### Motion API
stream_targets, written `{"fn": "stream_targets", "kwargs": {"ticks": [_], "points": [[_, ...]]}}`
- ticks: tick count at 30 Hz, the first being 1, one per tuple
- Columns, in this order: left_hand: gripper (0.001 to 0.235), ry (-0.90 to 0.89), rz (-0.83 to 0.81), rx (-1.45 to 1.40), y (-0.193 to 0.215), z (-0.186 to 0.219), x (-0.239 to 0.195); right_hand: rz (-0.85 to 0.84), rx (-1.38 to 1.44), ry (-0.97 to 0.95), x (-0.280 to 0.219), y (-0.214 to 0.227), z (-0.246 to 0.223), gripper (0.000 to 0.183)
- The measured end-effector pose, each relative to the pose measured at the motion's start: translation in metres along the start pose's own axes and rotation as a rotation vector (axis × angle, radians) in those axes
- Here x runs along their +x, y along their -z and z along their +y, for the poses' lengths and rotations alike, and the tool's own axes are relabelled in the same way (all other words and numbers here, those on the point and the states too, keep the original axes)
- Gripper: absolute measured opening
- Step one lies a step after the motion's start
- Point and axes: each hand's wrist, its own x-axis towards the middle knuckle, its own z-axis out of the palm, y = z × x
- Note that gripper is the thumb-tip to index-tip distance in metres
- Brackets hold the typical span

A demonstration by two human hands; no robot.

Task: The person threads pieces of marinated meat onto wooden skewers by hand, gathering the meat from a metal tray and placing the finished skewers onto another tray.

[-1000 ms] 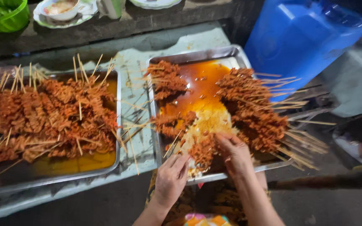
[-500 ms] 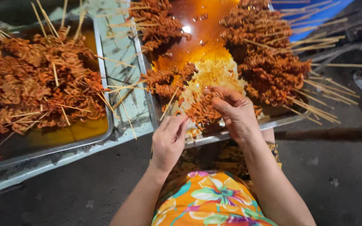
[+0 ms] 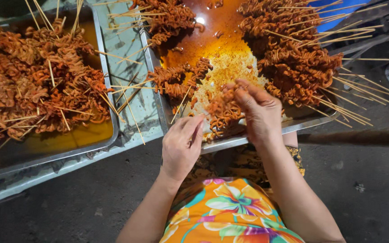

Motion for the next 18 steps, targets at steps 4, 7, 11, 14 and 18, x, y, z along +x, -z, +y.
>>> {"fn": "stream_targets", "kwargs": {"ticks": [4,7,11,14,18], "points": [[0.016,0.075,-0.047,-0.038,0.001,-0.002,0.0,-0.042,0.128,-0.104,0.002,0.0,-0.014,0.045],[0.015,0.108,-0.035,-0.064,-0.001,-0.004,-0.001,-0.077,0.372,-0.275,0.001,-0.006,-0.03,0.055],[0.015,0.042,0.014,-0.07,-0.003,-0.006,-0.003,-0.186,0.214,-0.355,0.001,-0.006,-0.029,0.055],[0.015,0.049,0.005,-0.076,-0.003,-0.007,-0.004,-0.232,0.016,-0.254,-0.002,0.001,-0.016,0.05],[0.015,0.04,-0.009,-0.055,-0.005,-0.009,-0.004,-0.133,-0.015,-0.258,0.003,0.01,0.002,0.045]]}}
